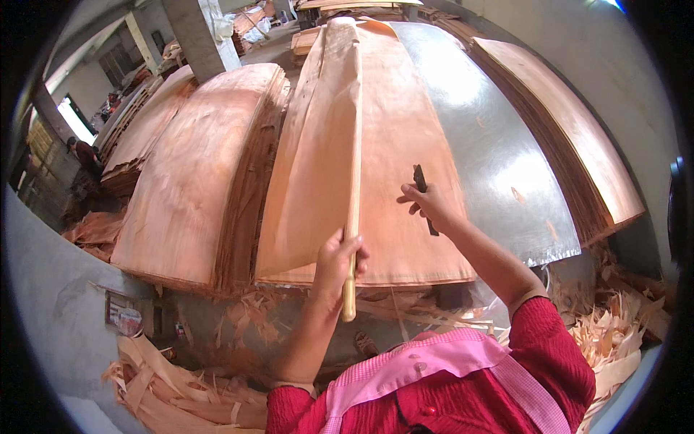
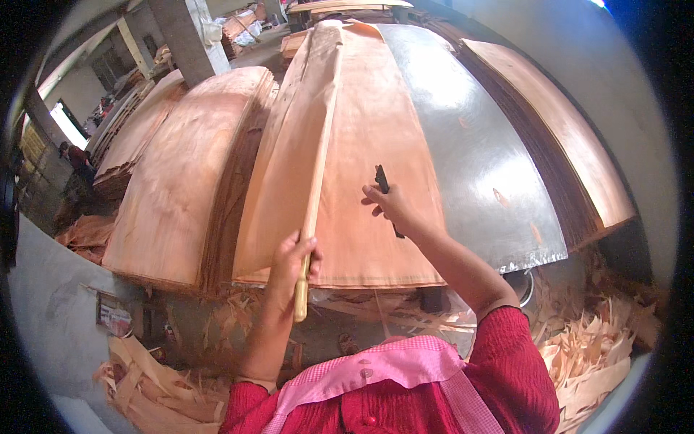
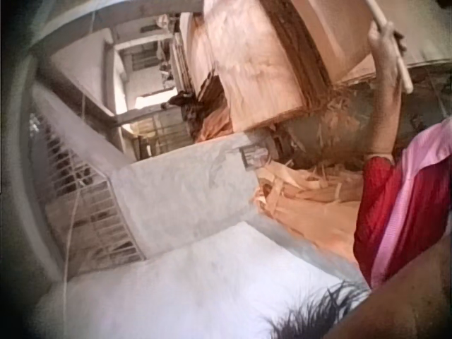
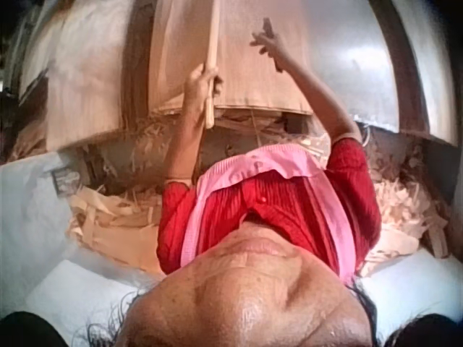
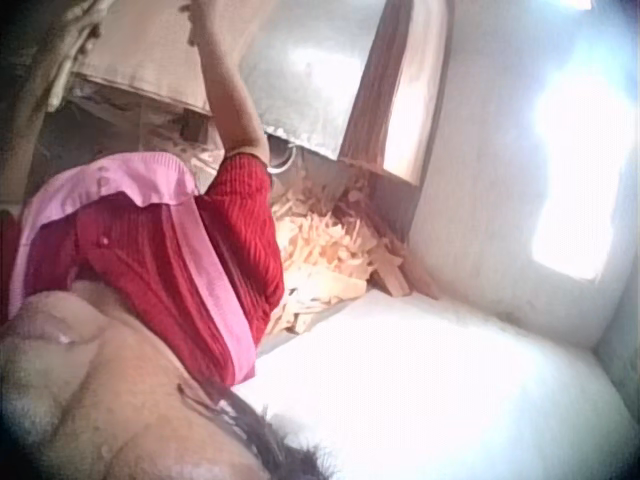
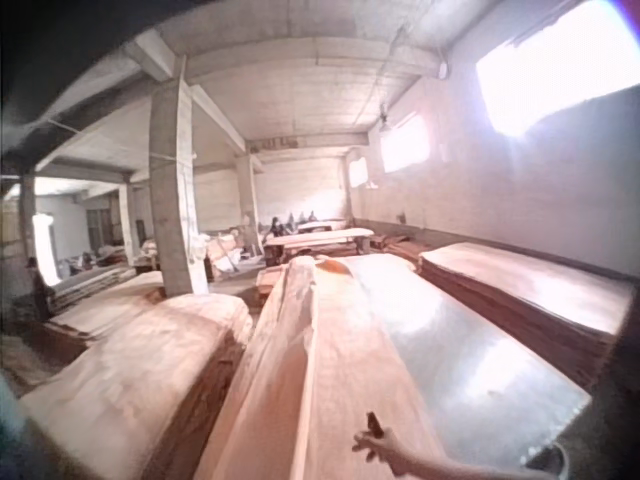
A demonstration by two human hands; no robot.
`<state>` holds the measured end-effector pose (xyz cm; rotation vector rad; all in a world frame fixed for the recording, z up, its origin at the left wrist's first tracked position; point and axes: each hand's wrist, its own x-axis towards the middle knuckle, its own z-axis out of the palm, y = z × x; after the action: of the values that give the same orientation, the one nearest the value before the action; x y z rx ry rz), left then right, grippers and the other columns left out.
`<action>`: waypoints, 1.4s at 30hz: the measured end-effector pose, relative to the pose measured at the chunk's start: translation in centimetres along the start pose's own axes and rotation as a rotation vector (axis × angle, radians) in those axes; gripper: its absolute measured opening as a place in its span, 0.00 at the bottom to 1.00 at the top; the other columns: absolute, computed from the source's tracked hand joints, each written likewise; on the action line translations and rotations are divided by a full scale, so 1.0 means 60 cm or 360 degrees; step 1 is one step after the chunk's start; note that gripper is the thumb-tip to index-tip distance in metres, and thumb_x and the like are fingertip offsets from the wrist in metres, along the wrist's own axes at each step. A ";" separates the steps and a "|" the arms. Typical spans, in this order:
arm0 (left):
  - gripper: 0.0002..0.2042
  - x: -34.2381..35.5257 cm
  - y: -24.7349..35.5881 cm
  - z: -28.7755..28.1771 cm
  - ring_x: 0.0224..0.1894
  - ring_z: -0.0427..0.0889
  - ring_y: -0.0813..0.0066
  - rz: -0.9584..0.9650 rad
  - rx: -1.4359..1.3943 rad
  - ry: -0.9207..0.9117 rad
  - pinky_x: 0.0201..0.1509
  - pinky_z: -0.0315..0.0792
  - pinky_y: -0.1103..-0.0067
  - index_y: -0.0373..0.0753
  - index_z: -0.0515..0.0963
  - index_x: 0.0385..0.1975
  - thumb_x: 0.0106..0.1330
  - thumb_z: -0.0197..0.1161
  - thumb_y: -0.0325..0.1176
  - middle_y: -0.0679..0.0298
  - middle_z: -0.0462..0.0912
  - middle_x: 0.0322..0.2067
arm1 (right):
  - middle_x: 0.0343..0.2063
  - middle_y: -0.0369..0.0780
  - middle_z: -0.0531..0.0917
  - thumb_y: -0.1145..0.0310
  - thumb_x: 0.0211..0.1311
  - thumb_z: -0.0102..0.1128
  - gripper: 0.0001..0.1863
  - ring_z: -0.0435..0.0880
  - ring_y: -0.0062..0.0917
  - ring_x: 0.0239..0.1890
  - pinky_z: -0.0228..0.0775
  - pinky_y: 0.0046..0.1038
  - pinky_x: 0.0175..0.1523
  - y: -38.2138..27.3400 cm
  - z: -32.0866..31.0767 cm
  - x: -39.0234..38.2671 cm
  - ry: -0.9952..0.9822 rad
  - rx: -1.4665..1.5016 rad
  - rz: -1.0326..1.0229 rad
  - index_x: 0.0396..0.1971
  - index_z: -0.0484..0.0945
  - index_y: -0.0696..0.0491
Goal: The person repairs imperfections in thin wood veneer sheets by cutting out damaged sections with a utility knife and taping over the gaps.
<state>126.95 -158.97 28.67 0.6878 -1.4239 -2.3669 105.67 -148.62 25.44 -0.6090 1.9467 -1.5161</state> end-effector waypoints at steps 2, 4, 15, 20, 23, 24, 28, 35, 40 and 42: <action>0.05 0.010 0.003 0.072 0.12 0.68 0.83 0.0039 0.0000 0.0015 0.10 0.64 0.88 0.38 0.66 0.28 0.60 0.51 0.31 0.66 0.71 0.16 | 0.30 0.41 0.80 0.47 0.55 0.53 0.29 0.75 0.19 0.21 0.56 0.12 0.19 -0.037 -0.036 -0.029 -0.0220 0.0232 0.0218 0.42 0.68 0.60; 0.06 0.024 -0.025 0.174 0.12 0.70 0.82 0.0118 -0.0022 -0.0048 0.13 0.66 0.86 0.37 0.67 0.29 0.61 0.51 0.32 0.65 0.72 0.17 | 0.30 0.41 0.80 0.44 0.55 0.51 0.29 0.77 0.19 0.21 0.53 0.11 0.16 -0.063 -0.084 -0.057 -0.0381 0.0523 0.0340 0.37 0.69 0.60; 0.27 0.053 -0.501 0.315 0.58 0.60 0.62 -0.0068 -0.0767 -0.0463 0.54 0.59 0.55 0.42 0.57 0.56 0.60 0.51 0.49 0.61 0.57 0.59 | 0.13 0.36 0.74 0.63 0.43 0.61 0.14 0.72 0.21 0.15 0.63 0.25 0.21 0.181 -0.601 -0.048 0.0556 -0.0401 0.0134 0.19 0.78 0.61; 0.22 0.005 -0.566 0.214 0.55 0.66 0.59 0.0199 -0.1260 0.0884 0.59 0.57 0.59 0.37 0.64 0.52 0.63 0.48 0.45 0.57 0.69 0.51 | 0.12 0.35 0.72 0.64 0.42 0.60 0.13 0.70 0.19 0.15 0.60 0.26 0.19 0.276 -0.733 -0.167 0.0598 -0.0319 0.0266 0.17 0.75 0.61; 0.20 -0.050 -0.631 0.190 0.54 0.67 0.59 0.0024 -0.1046 0.1210 0.59 0.57 0.59 0.38 0.64 0.52 0.64 0.45 0.41 0.58 0.69 0.52 | 0.13 0.33 0.72 0.65 0.43 0.61 0.12 0.69 0.18 0.16 0.60 0.25 0.20 0.324 -0.756 -0.259 0.0634 -0.0272 0.0421 0.18 0.75 0.61; 0.20 -0.062 -0.640 0.196 0.54 0.67 0.59 -0.0041 -0.1084 0.1284 0.59 0.58 0.59 0.38 0.64 0.52 0.64 0.44 0.42 0.59 0.69 0.51 | 0.14 0.33 0.73 0.66 0.43 0.61 0.11 0.69 0.18 0.17 0.61 0.24 0.21 0.352 -0.766 -0.287 0.0653 -0.0252 0.0359 0.19 0.75 0.60; 0.20 -0.132 -0.634 0.230 0.52 0.69 0.59 -0.0226 -0.0889 0.1256 0.56 0.61 0.59 0.38 0.66 0.50 0.64 0.44 0.44 0.60 0.71 0.49 | 0.15 0.31 0.72 0.70 0.43 0.61 0.07 0.69 0.16 0.18 0.61 0.22 0.22 0.436 -0.789 -0.378 0.0785 -0.0171 0.0333 0.20 0.76 0.59; 0.18 -0.106 -0.674 0.227 0.51 0.69 0.60 -0.0127 -0.1089 0.1124 0.56 0.63 0.61 0.37 0.67 0.48 0.65 0.43 0.43 0.59 0.72 0.48 | 0.16 0.30 0.71 0.72 0.43 0.58 0.05 0.67 0.14 0.19 0.60 0.21 0.23 0.458 -0.800 -0.462 0.0924 -0.0174 0.0370 0.20 0.74 0.58; 0.18 -0.096 -0.647 0.271 0.52 0.68 0.60 -0.0104 -0.1104 0.1146 0.57 0.61 0.63 0.33 0.65 0.49 0.65 0.46 0.39 0.57 0.71 0.48 | 0.18 0.30 0.73 0.72 0.42 0.59 0.07 0.69 0.15 0.20 0.62 0.21 0.26 0.473 -0.828 -0.473 0.0930 0.0011 0.0319 0.23 0.76 0.58; 0.18 -0.083 -0.640 0.287 0.52 0.68 0.61 -0.0049 -0.1070 0.1184 0.58 0.61 0.64 0.33 0.65 0.49 0.65 0.46 0.39 0.56 0.70 0.48 | 0.18 0.30 0.73 0.72 0.42 0.59 0.07 0.69 0.15 0.20 0.62 0.21 0.26 0.464 -0.842 -0.467 0.0943 0.0044 0.0360 0.24 0.76 0.58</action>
<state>121.67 -125.81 2.76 1.1876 -0.2895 -2.0459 90.88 -87.67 12.12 0.0988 2.3161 -1.6961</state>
